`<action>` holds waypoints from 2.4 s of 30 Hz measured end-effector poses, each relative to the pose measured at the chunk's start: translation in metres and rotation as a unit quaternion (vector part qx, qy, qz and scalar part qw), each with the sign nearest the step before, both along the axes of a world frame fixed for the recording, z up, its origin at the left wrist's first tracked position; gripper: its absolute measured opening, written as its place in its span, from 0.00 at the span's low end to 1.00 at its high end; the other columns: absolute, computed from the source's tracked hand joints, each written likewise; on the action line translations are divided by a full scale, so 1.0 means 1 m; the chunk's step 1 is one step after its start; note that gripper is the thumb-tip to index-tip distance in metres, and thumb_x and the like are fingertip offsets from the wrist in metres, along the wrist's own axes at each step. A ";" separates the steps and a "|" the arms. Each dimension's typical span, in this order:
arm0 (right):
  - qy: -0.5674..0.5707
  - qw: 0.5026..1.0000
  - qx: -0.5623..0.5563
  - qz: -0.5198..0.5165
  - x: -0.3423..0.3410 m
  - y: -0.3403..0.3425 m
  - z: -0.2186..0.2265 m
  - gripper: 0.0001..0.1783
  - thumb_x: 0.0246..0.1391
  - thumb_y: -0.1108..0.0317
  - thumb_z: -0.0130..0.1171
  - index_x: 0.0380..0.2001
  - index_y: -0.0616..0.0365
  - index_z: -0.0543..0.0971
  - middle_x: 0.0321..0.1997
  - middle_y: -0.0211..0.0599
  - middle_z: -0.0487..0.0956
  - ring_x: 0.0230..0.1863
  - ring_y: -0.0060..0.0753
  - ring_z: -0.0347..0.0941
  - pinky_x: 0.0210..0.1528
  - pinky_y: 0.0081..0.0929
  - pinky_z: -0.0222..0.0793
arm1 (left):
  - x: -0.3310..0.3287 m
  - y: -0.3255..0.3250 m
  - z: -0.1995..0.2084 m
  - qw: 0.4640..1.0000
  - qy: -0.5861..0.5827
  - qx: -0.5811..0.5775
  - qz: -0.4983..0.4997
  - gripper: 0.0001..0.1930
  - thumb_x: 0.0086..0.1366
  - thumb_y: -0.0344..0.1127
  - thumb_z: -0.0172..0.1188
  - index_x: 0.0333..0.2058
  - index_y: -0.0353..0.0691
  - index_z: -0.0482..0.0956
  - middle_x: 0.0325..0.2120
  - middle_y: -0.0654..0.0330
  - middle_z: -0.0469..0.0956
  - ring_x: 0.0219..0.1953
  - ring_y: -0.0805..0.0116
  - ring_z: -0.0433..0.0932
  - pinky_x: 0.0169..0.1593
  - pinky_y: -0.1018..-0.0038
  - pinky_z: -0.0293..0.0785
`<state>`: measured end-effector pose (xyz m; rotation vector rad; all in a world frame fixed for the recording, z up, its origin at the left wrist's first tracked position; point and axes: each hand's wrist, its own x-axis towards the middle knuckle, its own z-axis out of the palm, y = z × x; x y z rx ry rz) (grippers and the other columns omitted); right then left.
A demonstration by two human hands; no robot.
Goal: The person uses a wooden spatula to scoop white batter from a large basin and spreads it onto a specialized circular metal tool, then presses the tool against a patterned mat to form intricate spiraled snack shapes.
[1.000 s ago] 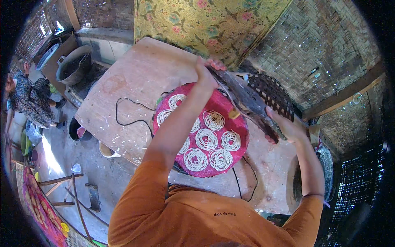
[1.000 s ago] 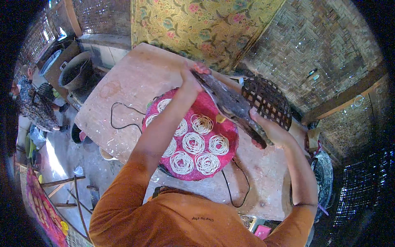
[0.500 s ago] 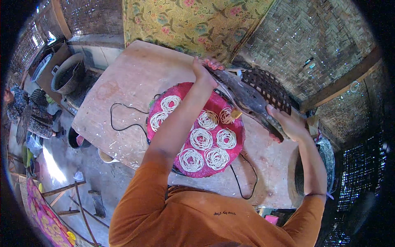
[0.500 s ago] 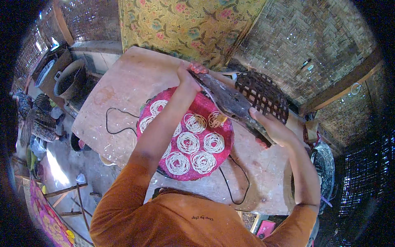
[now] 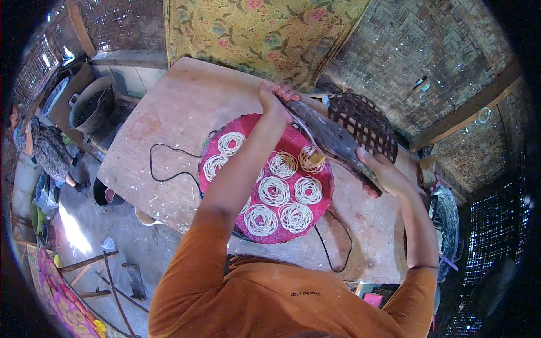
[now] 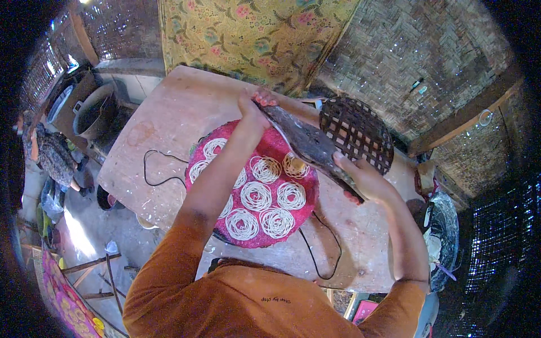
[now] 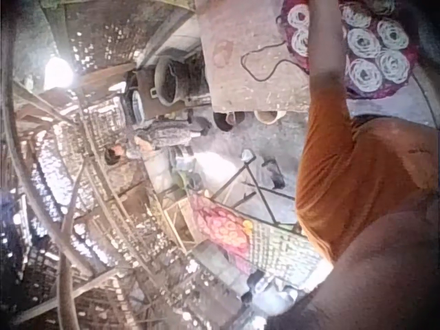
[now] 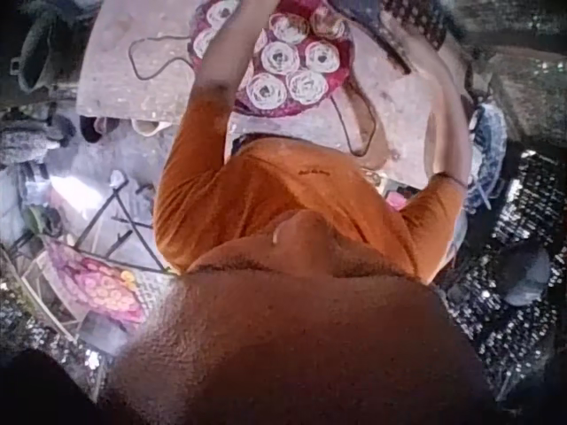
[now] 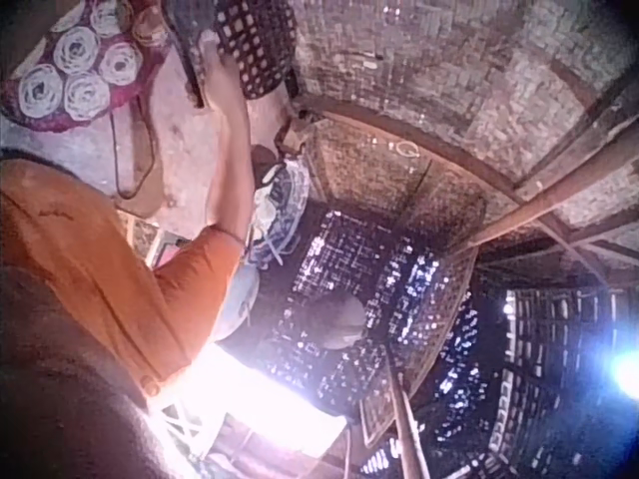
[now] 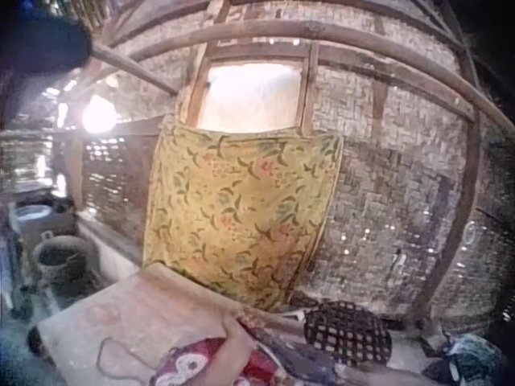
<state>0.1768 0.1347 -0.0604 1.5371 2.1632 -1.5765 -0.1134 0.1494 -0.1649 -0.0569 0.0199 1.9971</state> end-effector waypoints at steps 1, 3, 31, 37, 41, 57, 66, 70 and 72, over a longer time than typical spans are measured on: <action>-0.029 0.999 0.023 -0.014 0.001 -0.001 0.003 0.33 0.55 0.36 0.46 0.27 0.62 0.72 0.10 0.32 0.67 0.07 0.24 0.63 0.08 0.22 0.56 | 0.005 0.002 -0.004 1.000 -0.002 -0.002 0.000 0.25 0.63 0.59 0.34 0.13 0.50 0.57 0.08 0.70 0.54 0.11 0.73 0.55 0.21 0.74 0.56; -0.021 0.998 0.063 0.007 0.003 0.004 0.000 0.34 0.54 0.36 0.46 0.25 0.62 0.73 0.10 0.33 0.68 0.07 0.24 0.63 0.09 0.24 0.56 | 0.014 0.008 -0.014 1.000 -0.018 0.018 -0.016 0.26 0.63 0.59 0.34 0.13 0.50 0.57 0.08 0.70 0.55 0.11 0.74 0.55 0.20 0.74 0.56; 0.028 0.809 0.508 0.294 -0.144 -0.011 -0.148 0.12 0.44 0.74 0.53 0.32 0.51 0.81 0.39 0.41 0.71 0.44 0.46 0.65 0.46 0.39 0.60 | -0.020 -0.397 0.144 0.808 0.540 0.099 0.214 0.36 0.68 0.60 0.29 0.05 0.44 0.57 0.00 0.62 0.61 0.00 0.74 0.57 0.03 0.77 0.58; 0.219 0.938 0.180 0.197 -0.145 0.013 -0.158 0.10 0.49 0.73 0.53 0.35 0.55 0.81 0.35 0.42 0.71 0.44 0.40 0.68 0.49 0.32 0.62 | -0.023 -0.422 0.099 0.816 0.525 0.028 0.240 0.38 0.65 0.66 0.28 0.05 0.43 0.57 0.01 0.59 0.61 0.01 0.70 0.58 0.05 0.73 0.58; 0.180 0.931 0.250 0.196 -0.131 0.023 -0.155 0.11 0.49 0.73 0.52 0.36 0.55 0.81 0.40 0.44 0.71 0.44 0.43 0.68 0.51 0.35 0.61 | -0.027 -0.420 0.083 0.816 0.515 0.010 0.263 0.38 0.65 0.67 0.26 0.06 0.43 0.57 0.01 0.60 0.59 0.01 0.70 0.56 0.06 0.74 0.57; 0.273 0.818 0.350 0.366 -0.096 -0.095 -0.056 0.18 0.46 0.62 0.61 0.42 0.55 0.76 0.45 0.43 0.73 0.48 0.48 0.68 0.51 0.42 0.60 | -0.034 -0.424 0.109 0.842 0.438 0.124 0.289 0.29 0.70 0.54 0.33 0.13 0.44 0.60 0.02 0.67 0.58 0.00 0.79 0.54 0.03 0.76 0.54; 0.315 0.916 0.129 0.214 -0.005 -0.161 -0.090 0.28 0.44 0.50 0.66 0.41 0.61 0.76 0.27 0.36 0.77 0.25 0.24 0.72 0.29 0.22 0.67 | 0.020 -0.352 0.009 0.420 0.840 -0.274 -0.209 0.25 0.53 0.46 0.65 0.46 0.37 0.74 0.47 0.53 0.74 0.45 0.56 0.73 0.50 0.66 0.68; 0.199 0.916 0.194 0.289 0.042 -0.152 -0.057 0.24 0.46 0.50 0.65 0.35 0.61 0.78 0.23 0.31 0.76 0.23 0.21 0.70 0.27 0.22 0.65 | 0.112 -0.304 0.001 0.549 0.809 -0.042 -0.206 0.26 0.53 0.46 0.66 0.48 0.41 0.73 0.48 0.53 0.72 0.52 0.63 0.71 0.54 0.67 0.66; 0.216 0.899 0.228 0.306 0.063 -0.145 -0.053 0.23 0.47 0.49 0.63 0.33 0.61 0.78 0.20 0.32 0.75 0.21 0.22 0.70 0.25 0.24 0.64 | 0.141 -0.296 -0.016 0.748 0.572 -0.068 -0.331 0.24 0.55 0.44 0.64 0.48 0.42 0.73 0.47 0.55 0.73 0.50 0.64 0.71 0.52 0.68 0.67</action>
